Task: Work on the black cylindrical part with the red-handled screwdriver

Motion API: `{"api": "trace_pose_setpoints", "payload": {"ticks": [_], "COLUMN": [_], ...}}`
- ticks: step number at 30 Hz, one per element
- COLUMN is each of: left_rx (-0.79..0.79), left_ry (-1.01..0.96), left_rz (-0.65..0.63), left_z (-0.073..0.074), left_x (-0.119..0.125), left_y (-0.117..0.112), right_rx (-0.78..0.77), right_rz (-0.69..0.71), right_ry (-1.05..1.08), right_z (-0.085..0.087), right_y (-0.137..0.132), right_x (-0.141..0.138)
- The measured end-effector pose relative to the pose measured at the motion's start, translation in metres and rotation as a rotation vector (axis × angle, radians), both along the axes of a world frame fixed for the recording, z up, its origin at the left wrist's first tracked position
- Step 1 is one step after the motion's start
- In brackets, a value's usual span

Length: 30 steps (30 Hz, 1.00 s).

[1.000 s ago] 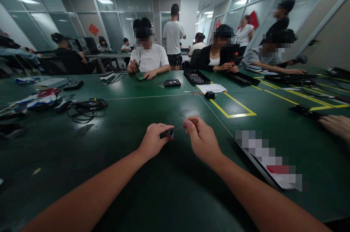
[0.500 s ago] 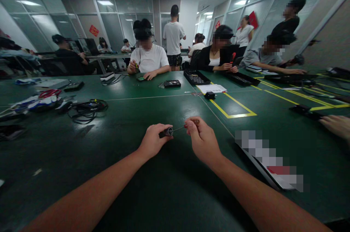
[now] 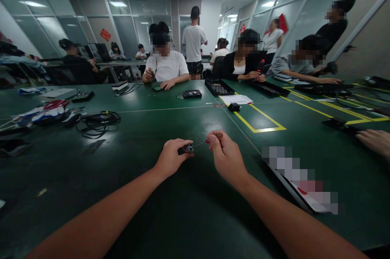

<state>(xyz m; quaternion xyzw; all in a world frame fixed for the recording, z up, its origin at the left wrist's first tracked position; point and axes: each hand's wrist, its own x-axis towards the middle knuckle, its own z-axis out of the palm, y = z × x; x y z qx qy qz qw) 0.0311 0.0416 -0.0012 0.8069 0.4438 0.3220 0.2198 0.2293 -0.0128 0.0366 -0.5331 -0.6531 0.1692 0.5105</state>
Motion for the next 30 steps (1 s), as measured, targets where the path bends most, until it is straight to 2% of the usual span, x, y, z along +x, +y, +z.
{"api": "trace_pose_setpoints", "payload": {"ticks": [14,23,27,30], "left_rx": [-0.027,-0.06,-0.046,-0.04], "left_ry": [-0.033,-0.097,-0.106,-0.099], "left_rz": [0.023,0.053,0.099,0.075], "left_z": [-0.002,0.002,0.007,0.017], "left_x": [-0.001,0.001,0.002,0.005], "left_y": [0.001,-0.002,-0.005,-0.007], "right_rx": [-0.019,-0.013,0.017,0.039], "right_rz": [-0.054,-0.079,-0.108,-0.119], "right_ry": [-0.016,-0.024,0.008,0.036], "right_z": [0.003,0.005,0.01,0.012], "right_y": [0.002,0.002,-0.001,-0.002], "right_x": [0.001,0.002,0.004,0.005]}}
